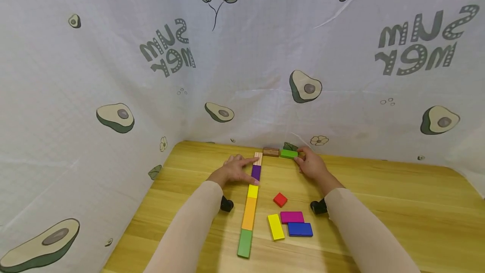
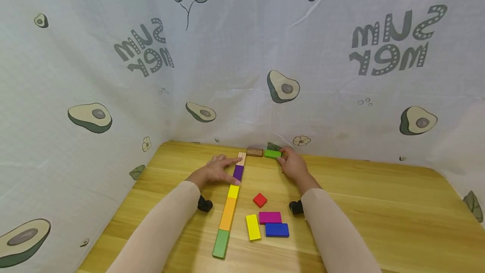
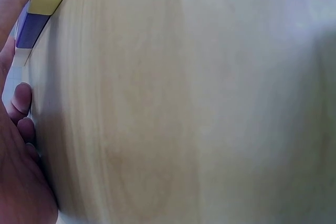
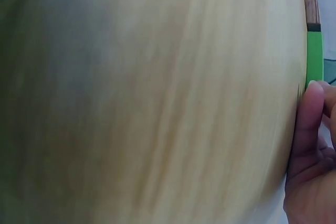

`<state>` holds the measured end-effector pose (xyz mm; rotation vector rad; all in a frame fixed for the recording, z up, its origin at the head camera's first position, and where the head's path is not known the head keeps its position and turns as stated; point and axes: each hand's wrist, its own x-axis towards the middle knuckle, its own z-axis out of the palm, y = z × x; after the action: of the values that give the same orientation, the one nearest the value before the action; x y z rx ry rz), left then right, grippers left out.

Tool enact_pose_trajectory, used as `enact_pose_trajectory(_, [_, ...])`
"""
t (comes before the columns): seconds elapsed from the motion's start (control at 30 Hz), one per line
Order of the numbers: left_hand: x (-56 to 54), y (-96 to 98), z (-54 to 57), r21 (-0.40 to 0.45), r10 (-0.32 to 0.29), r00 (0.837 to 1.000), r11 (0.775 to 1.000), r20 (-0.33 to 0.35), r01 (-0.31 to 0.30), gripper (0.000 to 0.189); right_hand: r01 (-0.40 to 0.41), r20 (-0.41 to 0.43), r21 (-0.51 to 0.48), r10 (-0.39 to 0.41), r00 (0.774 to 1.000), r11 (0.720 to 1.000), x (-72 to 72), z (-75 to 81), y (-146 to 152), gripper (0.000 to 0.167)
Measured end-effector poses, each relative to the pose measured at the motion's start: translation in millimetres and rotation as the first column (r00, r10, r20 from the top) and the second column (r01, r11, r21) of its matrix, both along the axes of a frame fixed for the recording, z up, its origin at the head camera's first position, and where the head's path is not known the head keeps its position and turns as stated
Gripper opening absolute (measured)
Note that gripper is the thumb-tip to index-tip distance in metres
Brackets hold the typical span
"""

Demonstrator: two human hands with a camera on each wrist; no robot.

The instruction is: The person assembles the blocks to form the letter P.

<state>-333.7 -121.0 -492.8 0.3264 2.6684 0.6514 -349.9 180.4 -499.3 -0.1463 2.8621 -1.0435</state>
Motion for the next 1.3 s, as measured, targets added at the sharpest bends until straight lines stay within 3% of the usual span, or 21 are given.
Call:
enact_pose_trajectory(0.3, [1.2, 0.0, 1.3, -0.005, -0.005, 1.000, 1.000, 0.006, 0.005, 0.097, 0.034, 0.019, -0.026, -0.033, 0.999, 0.999, -0.9, -0.8, 0.1, 0.044])
enact_pose_trajectory(0.77, [2.7, 0.3, 1.1, 0.019, 0.019, 1.000, 1.000, 0.014, -0.020, 0.097, 0.019, -0.037, 0.110, -0.015, 0.999, 0.994, -4.2, 1.1, -4.2, 0.044])
enact_pose_trajectory(1.3, [2.7, 1.9, 1.8, 0.010, 0.022, 1.000, 1.000, 0.013, -0.022, 0.096, 0.015, -0.032, 0.129, -0.011, 0.999, 0.991, -5.1, 0.8, -4.7, 0.046])
